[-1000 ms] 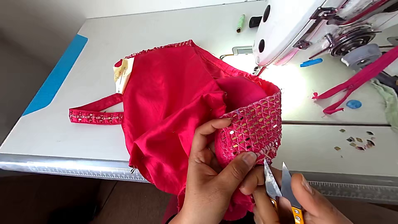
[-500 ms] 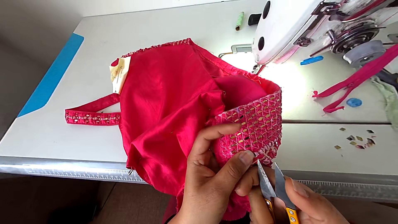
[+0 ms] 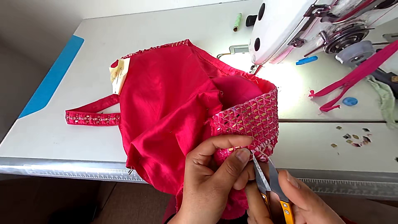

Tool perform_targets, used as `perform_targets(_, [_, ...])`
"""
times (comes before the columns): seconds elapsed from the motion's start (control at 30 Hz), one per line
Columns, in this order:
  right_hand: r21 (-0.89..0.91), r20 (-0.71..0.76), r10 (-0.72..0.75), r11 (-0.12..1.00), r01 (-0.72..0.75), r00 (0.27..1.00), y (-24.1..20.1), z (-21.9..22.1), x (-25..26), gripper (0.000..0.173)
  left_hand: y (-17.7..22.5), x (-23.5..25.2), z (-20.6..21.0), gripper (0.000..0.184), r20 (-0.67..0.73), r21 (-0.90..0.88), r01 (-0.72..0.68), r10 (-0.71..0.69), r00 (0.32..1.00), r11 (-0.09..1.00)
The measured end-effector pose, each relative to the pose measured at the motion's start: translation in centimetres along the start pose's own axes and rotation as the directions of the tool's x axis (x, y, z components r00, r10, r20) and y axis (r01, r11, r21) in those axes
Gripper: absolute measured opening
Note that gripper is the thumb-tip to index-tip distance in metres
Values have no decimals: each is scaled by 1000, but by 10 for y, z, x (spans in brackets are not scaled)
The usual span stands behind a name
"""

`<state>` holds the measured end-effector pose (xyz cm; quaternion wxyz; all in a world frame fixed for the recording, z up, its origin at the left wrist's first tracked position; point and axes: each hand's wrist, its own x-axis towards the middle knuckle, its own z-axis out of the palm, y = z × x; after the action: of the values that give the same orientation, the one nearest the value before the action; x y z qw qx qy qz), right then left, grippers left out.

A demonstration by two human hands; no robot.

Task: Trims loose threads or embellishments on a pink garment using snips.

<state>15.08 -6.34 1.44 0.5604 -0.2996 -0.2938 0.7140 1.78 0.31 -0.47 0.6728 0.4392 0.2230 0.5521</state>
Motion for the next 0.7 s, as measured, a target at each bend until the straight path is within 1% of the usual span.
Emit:
perform_targets(0.13, [4, -9, -23, 1000, 23, 1000, 2, 0, 1, 43, 1, 0, 0, 19, -2, -2, 7, -7, 1000, 1000])
perform_targets(0.27, [-14, -38, -30, 999, 30, 999, 1, 2, 2, 45, 1, 0, -1, 20, 33, -5, 12, -11, 999, 1000])
perform_targets(0.37, [19, -33, -17, 1000, 18, 999, 0, 2, 3, 46, 0, -1, 0, 21, 8, -12, 5, -5, 1000, 1000])
perform_targets(0.5, [8, -12, 1, 1000, -1, 1000, -1, 0, 2, 43, 0, -2, 2, 21, -42, -5, 7, -7, 999, 1000])
perform_targets(0.7, [10, -4, 2, 1000, -2, 1000, 1, 1, 2, 41, 0, -1, 1, 22, -40, -17, 9, -9, 999, 1000])
